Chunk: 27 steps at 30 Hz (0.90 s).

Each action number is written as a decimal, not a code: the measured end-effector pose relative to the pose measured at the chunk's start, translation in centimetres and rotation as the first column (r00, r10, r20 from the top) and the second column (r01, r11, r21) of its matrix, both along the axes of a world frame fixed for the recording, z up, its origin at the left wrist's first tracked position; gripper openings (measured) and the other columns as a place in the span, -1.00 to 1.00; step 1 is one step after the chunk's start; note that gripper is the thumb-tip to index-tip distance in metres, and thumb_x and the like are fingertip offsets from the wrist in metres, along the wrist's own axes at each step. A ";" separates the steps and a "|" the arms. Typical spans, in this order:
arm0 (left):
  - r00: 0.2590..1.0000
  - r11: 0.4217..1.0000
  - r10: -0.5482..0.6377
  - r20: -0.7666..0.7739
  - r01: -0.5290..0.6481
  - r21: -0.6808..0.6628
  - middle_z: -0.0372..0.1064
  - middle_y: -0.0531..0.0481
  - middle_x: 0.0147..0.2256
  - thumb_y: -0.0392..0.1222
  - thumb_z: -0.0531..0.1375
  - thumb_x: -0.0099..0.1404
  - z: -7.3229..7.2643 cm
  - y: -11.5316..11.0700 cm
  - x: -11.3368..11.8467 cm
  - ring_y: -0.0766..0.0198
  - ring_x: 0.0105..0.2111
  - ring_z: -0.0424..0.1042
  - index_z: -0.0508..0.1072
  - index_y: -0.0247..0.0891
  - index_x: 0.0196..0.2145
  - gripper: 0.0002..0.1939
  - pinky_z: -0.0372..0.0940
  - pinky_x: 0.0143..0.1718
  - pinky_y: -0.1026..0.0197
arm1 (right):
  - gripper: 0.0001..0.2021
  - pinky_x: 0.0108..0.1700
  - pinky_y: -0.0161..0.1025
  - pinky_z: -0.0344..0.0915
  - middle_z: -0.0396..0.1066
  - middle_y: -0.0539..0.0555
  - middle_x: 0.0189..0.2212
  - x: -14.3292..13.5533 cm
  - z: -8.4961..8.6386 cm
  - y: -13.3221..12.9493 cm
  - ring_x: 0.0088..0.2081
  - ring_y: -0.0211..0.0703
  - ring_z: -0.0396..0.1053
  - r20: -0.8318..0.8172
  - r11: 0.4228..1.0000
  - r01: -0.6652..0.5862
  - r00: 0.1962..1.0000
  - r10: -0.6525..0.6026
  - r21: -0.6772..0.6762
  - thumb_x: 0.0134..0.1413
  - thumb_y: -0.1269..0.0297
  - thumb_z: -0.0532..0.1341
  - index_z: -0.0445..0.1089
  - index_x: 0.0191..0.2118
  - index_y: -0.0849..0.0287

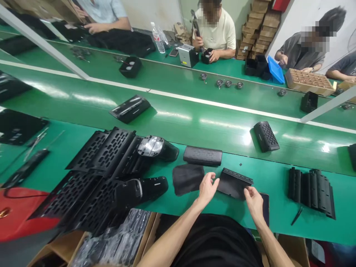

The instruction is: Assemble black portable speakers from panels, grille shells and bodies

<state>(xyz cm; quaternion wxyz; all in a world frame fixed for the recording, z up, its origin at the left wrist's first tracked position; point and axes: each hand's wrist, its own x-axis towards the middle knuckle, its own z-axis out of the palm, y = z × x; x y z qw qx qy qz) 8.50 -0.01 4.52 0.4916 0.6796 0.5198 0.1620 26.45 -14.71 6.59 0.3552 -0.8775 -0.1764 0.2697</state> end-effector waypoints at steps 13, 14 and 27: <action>0.996 0.977 -0.090 0.000 0.089 -0.195 0.41 0.08 -0.46 -0.08 0.22 0.25 -0.1 1.5 1.2 0.22 -0.39 0.41 0.41 -0.18 -0.34 -0.86 0.24 -0.28 0.20 | -0.42 -0.14 -0.02 0.42 0.58 0.23 -0.29 0.7 -1.0 -0.4 -0.25 0.15 0.54 -0.021 0.993 0.114 0.993 -0.114 -0.027 -0.16 -0.27 0.23 0.42 -0.19 0.16; 0.996 0.974 -0.087 0.023 0.089 -0.208 0.37 0.10 -0.49 -0.06 0.22 0.24 0.1 1.6 1.0 0.25 -0.42 0.37 0.40 -0.18 -0.37 -0.85 0.22 -0.31 0.22 | -0.42 -0.13 -0.02 0.42 0.58 0.22 -0.29 0.7 -0.7 -0.5 -0.24 0.15 0.53 -0.016 0.994 0.107 0.994 -0.107 -0.018 -0.14 -0.27 0.24 0.43 -0.19 0.16; 0.941 0.877 0.059 0.335 0.112 -0.467 0.17 0.20 -0.53 0.31 0.17 0.27 3.3 0.9 -2.4 0.38 -0.64 0.16 0.36 -0.22 -0.16 -0.49 0.12 -0.62 0.32 | -0.51 -0.51 -0.29 0.10 0.37 -0.07 -0.53 -0.2 2.9 0.3 -0.55 -0.24 0.19 -0.337 0.955 0.143 0.940 -0.050 0.258 -0.08 -0.19 0.39 0.39 -0.22 0.11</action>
